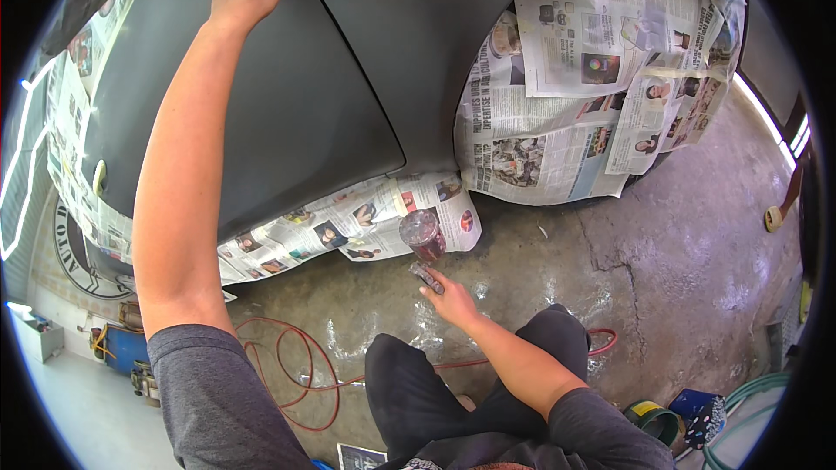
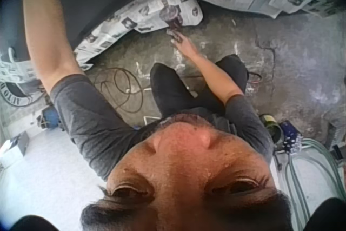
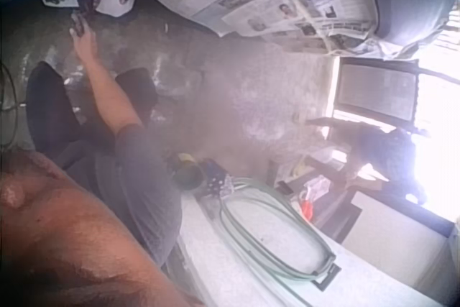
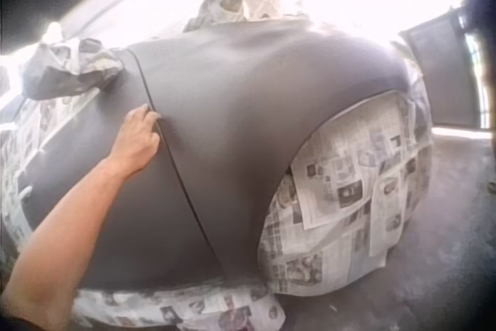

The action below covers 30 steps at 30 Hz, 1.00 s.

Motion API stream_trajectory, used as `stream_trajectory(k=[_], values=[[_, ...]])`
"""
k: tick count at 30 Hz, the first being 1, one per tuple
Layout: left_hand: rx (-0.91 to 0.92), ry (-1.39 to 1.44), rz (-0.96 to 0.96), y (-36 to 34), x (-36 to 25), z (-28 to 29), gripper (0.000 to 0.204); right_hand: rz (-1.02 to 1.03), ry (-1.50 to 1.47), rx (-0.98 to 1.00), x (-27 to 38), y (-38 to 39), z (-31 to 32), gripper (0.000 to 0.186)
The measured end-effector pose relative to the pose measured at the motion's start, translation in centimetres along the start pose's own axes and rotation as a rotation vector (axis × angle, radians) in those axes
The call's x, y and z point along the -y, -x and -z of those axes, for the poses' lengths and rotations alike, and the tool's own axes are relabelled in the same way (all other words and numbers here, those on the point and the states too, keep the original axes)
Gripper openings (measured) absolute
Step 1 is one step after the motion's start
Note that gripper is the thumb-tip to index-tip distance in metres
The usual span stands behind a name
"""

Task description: The person spray-paints the side of a car using a spray gun, moving the gun in sweeping motions while occasionally touching the car body.

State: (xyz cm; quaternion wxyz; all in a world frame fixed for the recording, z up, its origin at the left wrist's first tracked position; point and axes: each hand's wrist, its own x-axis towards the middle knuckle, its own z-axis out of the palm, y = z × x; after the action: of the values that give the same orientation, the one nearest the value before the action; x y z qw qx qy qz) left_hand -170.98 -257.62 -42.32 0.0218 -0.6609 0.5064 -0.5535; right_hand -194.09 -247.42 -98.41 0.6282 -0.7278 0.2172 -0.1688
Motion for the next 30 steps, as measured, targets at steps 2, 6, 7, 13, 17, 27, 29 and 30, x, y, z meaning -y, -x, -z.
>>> stream_trajectory(k=[2, 6, 7, 13, 17, 27, 29, 30], values=[[0.005, 0.014, 0.021, 0.7, -0.6, 0.0, 0.041, -0.015, 0.007, 0.005, 0.1, 0.3, 0.2, 0.056], [-0.092, 0.241, 0.044, 6.4, -2.7, -0.1, 0.049, -0.004, -0.008, 0.003, 0.3, 0.2, 0.4, 0.056], [-0.157, 0.332, 0.025, 9.5, -4.5, 0.0, 0.046, -0.031, 0.003, 0.018, 0.8, 0.5, 0.6, 0.057], [0.000, 0.950, 0.732, 35.9, -20.8, 1.0, 0.046, -0.135, -0.084, -0.008, -1.0, 0.7, 0.8, 0.058], [0.400, 1.089, 1.408, 55.4, -36.2, 0.4, 0.033, -0.199, -0.212, -0.063, -0.5, 0.9, 1.0, 0.058], [1.025, 1.930, 1.908, 54.6, -41.2, 2.6, 0.029, -0.270, -0.311, -0.179, -4.0, 0.3, 1.0, 0.049], [1.067, 1.953, 1.904, 54.5, -40.9, 2.5, 0.028, -0.240, -0.300, -0.189, -4.4, -0.2, 0.8, 0.046], [1.083, 1.962, 1.912, 54.5, -40.7, 2.4, 0.028, -0.236, -0.293, -0.197, -4.6, -0.3, 0.8, 0.045]])
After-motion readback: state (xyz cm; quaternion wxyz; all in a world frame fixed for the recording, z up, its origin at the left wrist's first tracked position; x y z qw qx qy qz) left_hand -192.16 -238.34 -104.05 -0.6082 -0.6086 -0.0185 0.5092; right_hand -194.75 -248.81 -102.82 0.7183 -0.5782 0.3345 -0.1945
